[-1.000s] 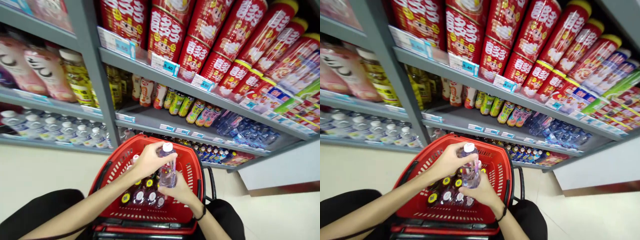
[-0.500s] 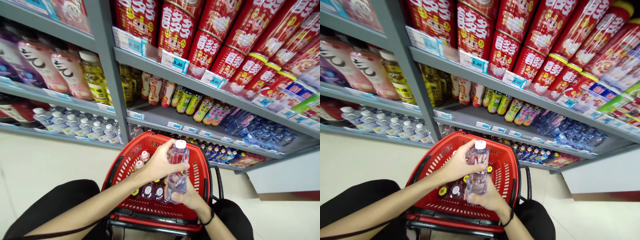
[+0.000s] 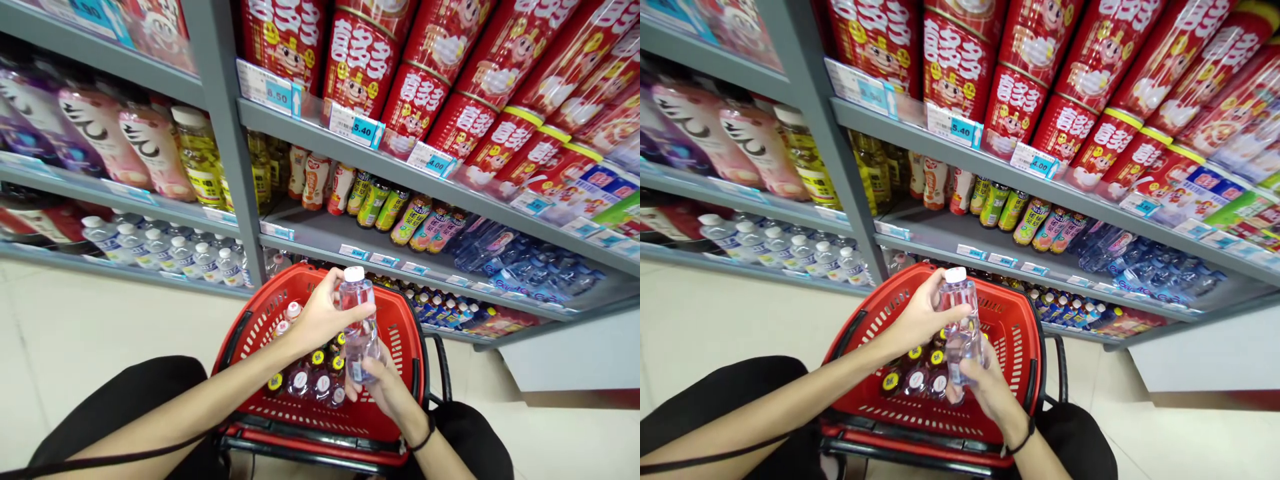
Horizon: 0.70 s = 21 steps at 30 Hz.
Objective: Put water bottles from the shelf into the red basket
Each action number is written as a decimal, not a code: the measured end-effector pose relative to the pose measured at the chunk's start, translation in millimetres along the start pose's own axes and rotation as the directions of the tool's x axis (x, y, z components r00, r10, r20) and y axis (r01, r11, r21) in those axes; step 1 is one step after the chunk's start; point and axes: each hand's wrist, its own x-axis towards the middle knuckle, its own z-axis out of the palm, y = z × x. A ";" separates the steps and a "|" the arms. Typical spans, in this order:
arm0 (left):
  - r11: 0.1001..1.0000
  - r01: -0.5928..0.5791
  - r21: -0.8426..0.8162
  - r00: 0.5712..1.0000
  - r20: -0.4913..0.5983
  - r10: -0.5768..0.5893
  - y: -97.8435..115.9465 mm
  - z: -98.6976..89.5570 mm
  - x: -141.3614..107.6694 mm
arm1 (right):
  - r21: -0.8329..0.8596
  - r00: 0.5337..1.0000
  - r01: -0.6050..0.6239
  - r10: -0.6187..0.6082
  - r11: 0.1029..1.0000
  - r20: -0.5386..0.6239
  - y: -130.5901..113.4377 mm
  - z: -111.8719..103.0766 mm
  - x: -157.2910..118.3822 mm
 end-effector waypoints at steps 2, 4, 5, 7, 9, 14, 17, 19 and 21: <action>0.997 0.026 -0.074 0.999 0.031 -0.023 4.7 -0.4 1.1 | 0.093 1.000 -0.019 0.019 0.996 0.005 -0.9 -2.6 2.1; 0.986 0.088 -0.145 0.991 0.115 -0.072 8.7 0.5 0.7 | 0.179 0.997 -0.069 0.065 0.981 0.030 -1.9 -5.2 3.0; 0.980 0.109 -0.164 0.984 0.156 -0.084 9.7 1.4 0.0 | 0.214 0.995 -0.094 0.086 0.972 0.046 -2.2 -6.0 3.0; 0.976 0.118 -0.185 0.976 0.205 -0.079 9.2 3.4 -2.1 | 0.270 0.990 -0.133 0.113 0.954 0.086 -2.6 -6.4 2.4; 0.975 0.112 -0.193 0.974 0.216 -0.069 7.0 5.4 -4.5 | 0.308 0.981 -0.171 0.133 0.936 0.142 -2.7 -5.7 1.4; 0.970 0.127 -0.206 0.983 0.161 -0.094 7.1 8.7 -9.2 | 0.346 0.952 -0.247 0.161 0.905 0.259 -0.7 -7.4 -0.9; 0.964 0.172 -0.204 0.979 0.146 -0.143 10.8 11.3 -12.3 | 0.364 0.908 -0.287 0.131 0.886 0.399 5.2 -14.1 -2.1; 0.967 0.186 -0.176 0.978 0.124 -0.166 11.9 13.4 -15.1 | 0.363 0.865 -0.335 0.131 0.870 0.484 10.8 -19.6 -3.4; 0.971 0.187 -0.152 0.979 0.111 -0.171 11.3 15.1 -18.0 | 0.334 0.840 -0.388 0.181 0.859 0.511 15.5 -23.8 -4.9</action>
